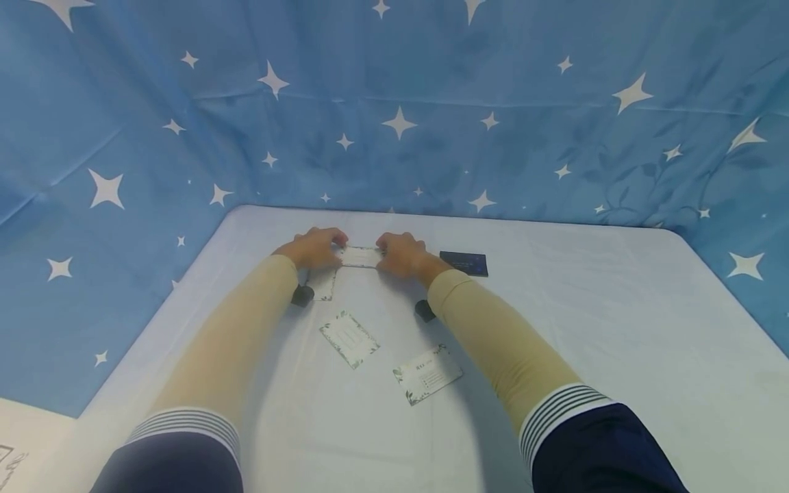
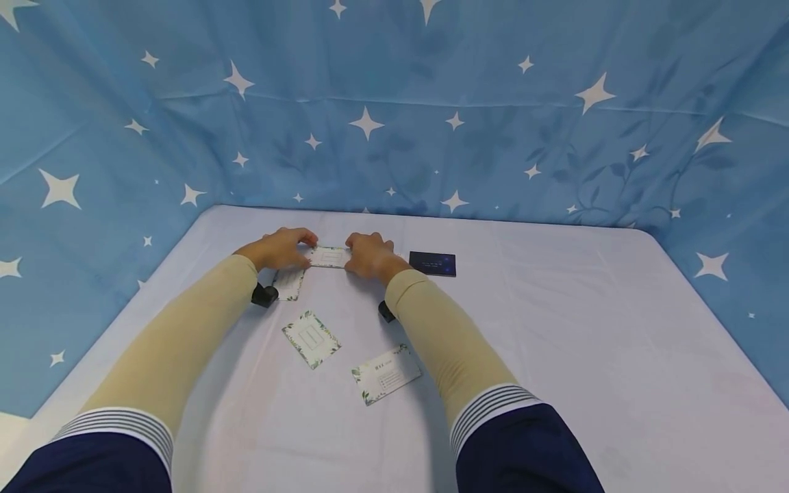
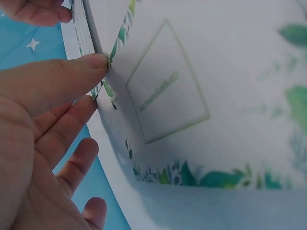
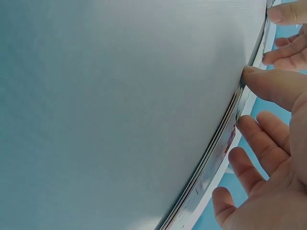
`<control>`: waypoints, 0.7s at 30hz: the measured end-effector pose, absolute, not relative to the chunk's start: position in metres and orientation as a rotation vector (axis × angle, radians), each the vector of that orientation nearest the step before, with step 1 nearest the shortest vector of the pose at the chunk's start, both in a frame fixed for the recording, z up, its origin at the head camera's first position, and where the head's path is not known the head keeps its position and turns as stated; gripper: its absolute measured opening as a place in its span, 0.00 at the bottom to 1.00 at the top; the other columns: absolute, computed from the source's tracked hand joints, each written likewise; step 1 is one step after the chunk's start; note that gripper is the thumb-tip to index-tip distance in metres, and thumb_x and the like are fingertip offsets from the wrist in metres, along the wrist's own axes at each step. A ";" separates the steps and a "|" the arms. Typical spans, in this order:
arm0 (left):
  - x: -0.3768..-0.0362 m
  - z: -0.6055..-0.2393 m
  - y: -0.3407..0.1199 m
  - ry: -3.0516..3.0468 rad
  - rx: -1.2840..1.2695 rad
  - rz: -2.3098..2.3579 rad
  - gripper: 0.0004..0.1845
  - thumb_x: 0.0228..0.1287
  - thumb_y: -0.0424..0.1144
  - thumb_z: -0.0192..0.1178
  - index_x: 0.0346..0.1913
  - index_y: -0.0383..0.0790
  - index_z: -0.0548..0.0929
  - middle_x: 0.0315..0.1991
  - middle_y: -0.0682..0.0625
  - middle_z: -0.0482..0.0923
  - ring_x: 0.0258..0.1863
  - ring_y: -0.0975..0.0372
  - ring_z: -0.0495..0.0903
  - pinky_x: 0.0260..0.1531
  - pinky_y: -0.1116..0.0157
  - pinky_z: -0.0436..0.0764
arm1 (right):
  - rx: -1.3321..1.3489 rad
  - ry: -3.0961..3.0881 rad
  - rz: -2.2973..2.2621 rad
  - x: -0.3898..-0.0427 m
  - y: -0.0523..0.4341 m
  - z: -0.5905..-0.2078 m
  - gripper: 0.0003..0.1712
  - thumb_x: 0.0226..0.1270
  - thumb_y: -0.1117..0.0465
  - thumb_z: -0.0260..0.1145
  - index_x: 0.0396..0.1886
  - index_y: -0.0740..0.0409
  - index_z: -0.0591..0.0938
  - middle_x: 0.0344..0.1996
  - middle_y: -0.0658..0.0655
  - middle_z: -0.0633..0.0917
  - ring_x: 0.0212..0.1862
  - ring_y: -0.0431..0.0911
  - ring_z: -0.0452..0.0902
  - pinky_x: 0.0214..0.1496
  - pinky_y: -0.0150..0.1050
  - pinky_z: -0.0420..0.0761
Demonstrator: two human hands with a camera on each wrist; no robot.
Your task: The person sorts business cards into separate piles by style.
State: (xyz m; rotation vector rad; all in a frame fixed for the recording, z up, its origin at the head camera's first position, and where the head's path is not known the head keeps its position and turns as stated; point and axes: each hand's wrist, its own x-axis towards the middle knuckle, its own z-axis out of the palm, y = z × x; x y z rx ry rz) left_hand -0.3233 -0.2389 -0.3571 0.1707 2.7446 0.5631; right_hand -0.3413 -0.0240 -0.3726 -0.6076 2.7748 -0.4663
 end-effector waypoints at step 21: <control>-0.296 -0.356 -0.276 2.726 0.218 0.584 0.28 0.66 0.43 0.63 0.67 0.37 0.74 0.66 0.41 0.73 0.70 0.43 0.63 0.66 0.35 0.48 | -0.964 2.595 -0.465 -0.287 -0.036 -0.361 0.31 0.71 0.49 0.64 0.72 0.45 0.72 0.68 0.52 0.73 0.71 0.52 0.61 0.71 0.56 0.55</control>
